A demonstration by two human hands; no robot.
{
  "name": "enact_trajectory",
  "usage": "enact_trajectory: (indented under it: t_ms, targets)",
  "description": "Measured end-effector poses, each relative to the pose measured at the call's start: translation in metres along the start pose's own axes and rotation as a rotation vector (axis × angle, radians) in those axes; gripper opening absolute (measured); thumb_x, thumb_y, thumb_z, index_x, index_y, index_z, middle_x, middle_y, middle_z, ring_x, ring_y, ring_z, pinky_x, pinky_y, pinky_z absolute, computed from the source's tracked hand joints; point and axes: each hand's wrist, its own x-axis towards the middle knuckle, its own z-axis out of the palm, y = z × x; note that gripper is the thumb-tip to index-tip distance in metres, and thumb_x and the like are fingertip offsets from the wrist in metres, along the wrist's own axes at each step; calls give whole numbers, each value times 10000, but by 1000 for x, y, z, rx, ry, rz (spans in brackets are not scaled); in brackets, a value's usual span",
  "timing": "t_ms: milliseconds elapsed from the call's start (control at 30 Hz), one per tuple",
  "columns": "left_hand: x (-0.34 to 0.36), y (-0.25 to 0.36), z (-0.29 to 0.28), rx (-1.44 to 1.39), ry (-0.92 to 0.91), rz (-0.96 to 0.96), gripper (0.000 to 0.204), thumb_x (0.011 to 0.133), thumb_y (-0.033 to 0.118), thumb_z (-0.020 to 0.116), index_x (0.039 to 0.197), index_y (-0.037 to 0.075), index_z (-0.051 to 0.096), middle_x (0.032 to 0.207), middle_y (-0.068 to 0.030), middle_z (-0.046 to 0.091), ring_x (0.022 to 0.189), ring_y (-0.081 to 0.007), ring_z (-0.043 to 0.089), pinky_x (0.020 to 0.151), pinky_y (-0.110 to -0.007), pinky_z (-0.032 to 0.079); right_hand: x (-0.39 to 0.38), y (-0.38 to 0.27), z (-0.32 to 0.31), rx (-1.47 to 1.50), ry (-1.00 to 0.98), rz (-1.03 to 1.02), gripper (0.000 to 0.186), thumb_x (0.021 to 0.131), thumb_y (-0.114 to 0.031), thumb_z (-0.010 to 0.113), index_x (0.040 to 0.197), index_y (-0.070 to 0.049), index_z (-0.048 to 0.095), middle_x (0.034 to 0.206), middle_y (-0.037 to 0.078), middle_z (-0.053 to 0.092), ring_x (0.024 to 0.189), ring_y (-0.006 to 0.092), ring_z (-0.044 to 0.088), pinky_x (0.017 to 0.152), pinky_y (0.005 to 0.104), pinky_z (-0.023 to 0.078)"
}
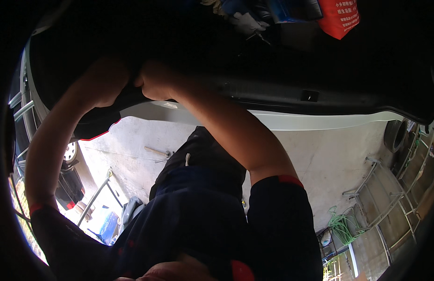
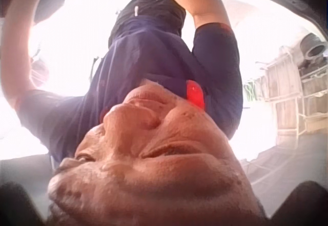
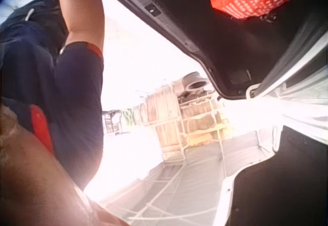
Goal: The person selects fasteners from a container on a workbench and fits pieces together by hand. Then, the person walks over to an open car trunk and installs a fastener inside using a ratchet.
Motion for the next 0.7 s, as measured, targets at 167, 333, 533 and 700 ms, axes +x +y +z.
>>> enact_trajectory:
  t_ms: [167,333,533,700]
  targets:
    - [-5,7,-8,36,-71,7,241,899,25,751,1138,38,775,1163,-147,771,1109,-299,741,992,-406,591,-16,23,-5,52,18,-112,359,1016,-160,653,1368,-150,720,1191,102,781,1077,211,749,1053,408,546]
    - [-2,7,4,48,60,-47,194,888,41,793,1081,25,775,1111,-153,778,1019,-298,762,916,-411,622,-11,206,-105,-608,410,361,194,1007,-138,623,1127,-67,758,1027,142,776,915,302,754,818,440,615]
    - [-5,5,10,55,8,-15,67,872,32,790,937,47,790,938,-137,794,892,-277,783,851,-398,638,-81,270,-176,-766,617,737,385,942,-141,721,1307,-25,681,1258,243,723,1141,390,732,923,494,627]
    - [-4,6,5,63,-56,-46,32,865,32,787,884,55,796,923,-131,796,904,-269,787,855,-397,637,-79,260,-169,-771,498,801,411,953,-104,705,1354,-26,655,1295,240,711,1185,394,717,940,500,627]
